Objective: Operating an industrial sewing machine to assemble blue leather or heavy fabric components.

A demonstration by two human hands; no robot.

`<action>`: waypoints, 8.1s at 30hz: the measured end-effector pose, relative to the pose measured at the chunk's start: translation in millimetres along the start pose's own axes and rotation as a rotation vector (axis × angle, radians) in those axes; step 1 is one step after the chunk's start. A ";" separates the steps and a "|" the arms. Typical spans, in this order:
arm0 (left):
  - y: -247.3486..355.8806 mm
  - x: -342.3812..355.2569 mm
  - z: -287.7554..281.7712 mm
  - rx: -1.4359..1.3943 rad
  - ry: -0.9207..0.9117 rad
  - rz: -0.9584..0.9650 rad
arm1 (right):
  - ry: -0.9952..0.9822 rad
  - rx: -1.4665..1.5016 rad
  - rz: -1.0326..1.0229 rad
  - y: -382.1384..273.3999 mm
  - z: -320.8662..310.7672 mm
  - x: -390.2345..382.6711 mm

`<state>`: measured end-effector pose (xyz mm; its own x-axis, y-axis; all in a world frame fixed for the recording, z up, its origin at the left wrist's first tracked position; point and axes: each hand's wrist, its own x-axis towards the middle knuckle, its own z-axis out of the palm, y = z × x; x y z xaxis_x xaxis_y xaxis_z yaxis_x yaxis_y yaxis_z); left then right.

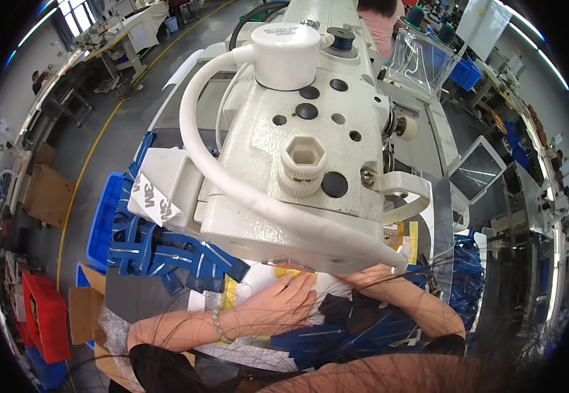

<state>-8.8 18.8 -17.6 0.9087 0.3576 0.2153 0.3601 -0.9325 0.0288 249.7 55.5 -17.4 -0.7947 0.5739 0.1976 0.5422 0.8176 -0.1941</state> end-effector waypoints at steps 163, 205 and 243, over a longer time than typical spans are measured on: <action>-48.3 -22.2 4.8 -0.251 0.177 -0.246 | 0.071 0.270 -0.357 33.9 5.3 37.2; -48.8 -24.0 3.1 -0.266 0.046 -0.246 | -0.139 -0.681 -0.400 3.6 17.2 26.0; -33.3 -21.6 1.2 0.129 0.055 -0.360 | 0.208 -0.261 -0.326 -15.0 9.0 25.3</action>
<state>-40.1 42.2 -24.4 0.7075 0.6546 0.2661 0.6811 -0.7321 -0.0099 219.0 57.3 -18.2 -0.8780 0.2602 0.4018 0.3447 0.9261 0.1534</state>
